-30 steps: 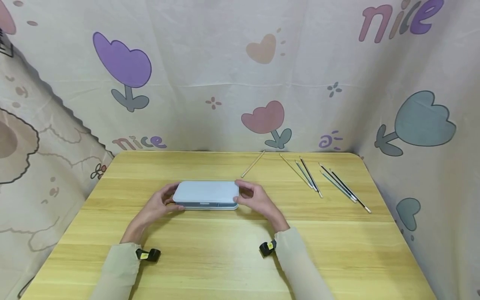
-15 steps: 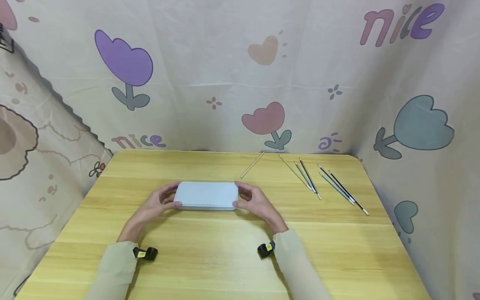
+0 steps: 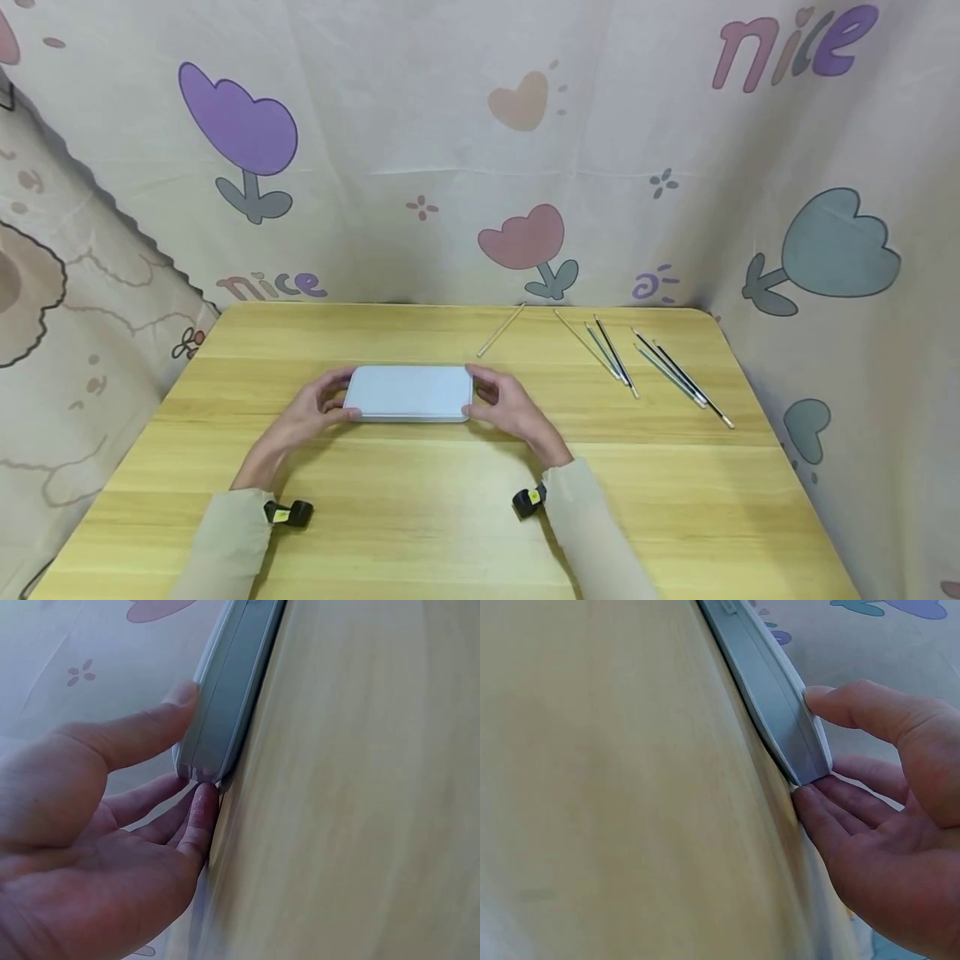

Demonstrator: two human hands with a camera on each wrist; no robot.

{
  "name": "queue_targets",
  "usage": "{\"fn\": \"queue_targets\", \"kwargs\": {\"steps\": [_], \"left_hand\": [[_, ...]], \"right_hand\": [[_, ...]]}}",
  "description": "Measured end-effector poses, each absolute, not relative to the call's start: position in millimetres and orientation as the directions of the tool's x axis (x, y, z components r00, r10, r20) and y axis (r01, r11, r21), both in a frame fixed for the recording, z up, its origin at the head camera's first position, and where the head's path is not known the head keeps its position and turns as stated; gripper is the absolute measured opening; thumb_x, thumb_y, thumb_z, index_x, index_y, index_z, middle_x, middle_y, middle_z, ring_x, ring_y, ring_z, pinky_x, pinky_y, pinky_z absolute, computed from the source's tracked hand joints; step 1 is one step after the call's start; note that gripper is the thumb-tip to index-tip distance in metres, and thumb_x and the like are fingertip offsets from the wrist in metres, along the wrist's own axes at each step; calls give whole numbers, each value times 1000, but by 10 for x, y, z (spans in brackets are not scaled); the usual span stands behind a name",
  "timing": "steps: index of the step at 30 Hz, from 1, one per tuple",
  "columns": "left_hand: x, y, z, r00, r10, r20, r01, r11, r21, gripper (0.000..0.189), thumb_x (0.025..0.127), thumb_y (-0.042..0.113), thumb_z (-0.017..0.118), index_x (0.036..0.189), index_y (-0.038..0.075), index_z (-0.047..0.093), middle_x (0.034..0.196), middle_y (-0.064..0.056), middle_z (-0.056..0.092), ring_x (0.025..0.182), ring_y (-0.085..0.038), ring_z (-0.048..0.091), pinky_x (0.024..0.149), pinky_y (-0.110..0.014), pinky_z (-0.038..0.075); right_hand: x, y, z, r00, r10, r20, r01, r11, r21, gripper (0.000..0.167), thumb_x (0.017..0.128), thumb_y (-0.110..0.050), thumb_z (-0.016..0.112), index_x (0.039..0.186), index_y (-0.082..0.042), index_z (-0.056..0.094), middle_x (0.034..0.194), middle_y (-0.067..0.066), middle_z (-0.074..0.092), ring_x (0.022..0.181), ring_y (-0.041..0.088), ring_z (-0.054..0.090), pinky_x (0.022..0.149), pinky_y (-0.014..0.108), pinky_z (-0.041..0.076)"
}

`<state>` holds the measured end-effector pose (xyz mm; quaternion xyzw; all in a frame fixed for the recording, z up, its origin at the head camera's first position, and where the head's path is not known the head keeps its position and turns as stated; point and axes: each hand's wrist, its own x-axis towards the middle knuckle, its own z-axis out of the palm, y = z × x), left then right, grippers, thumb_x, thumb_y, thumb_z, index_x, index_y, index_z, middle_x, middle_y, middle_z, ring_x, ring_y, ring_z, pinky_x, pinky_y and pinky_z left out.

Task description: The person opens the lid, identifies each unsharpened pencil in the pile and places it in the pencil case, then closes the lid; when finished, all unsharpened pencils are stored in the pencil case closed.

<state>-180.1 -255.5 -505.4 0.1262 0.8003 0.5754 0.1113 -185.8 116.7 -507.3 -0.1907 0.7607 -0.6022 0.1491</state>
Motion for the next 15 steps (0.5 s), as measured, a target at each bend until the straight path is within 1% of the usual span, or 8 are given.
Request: {"fn": "queue_targets", "kwargs": {"steps": [5, 9, 13, 15], "left_hand": [[-1779, -2560, -5051, -945, 324, -37, 70, 313, 947, 78, 88, 2, 79, 154, -4, 37, 144, -30, 47, 117, -42, 58, 94, -26, 53], [-1785, -2577, -5048, -947, 319, -34, 73, 315, 946, 78, 88, 1, 80, 154, -5, 37, 144, -30, 47, 117, -43, 58, 93, -23, 52], [-1818, -2581, -5044, -944, 328, -28, 65, 270, 961, 79, 92, 4, 77, 156, -4, 32, 149, -30, 44, 128, -45, 51, 95, -19, 50], [-1834, -2584, -5033, -943, 333, -10, 77, 247, 966, 75, 97, 7, 71, 158, -4, 29, 152, -30, 41, 134, -47, 46, 102, -24, 48]], "right_hand": [[-1844, 1170, -5049, -883, -470, -10, -111, 228, -967, 74, 92, -6, 76, 155, 1, 39, 158, 23, 39, 142, 40, 43, 116, 45, 37], [-1851, 1168, -5038, -881, -473, -3, -122, 233, -965, 73, 92, -7, 77, 155, 1, 40, 157, 22, 41, 141, 39, 44, 115, 44, 37], [-1843, 1229, -5007, -887, -461, 24, -155, 248, -956, 69, 94, -10, 75, 154, 0, 42, 155, 22, 45, 140, 39, 46, 116, 46, 37], [-1817, 1297, -4975, -903, -428, 43, -187, 302, -935, 67, 96, -15, 74, 153, -2, 43, 154, 20, 46, 141, 38, 45, 116, 47, 36]]}}
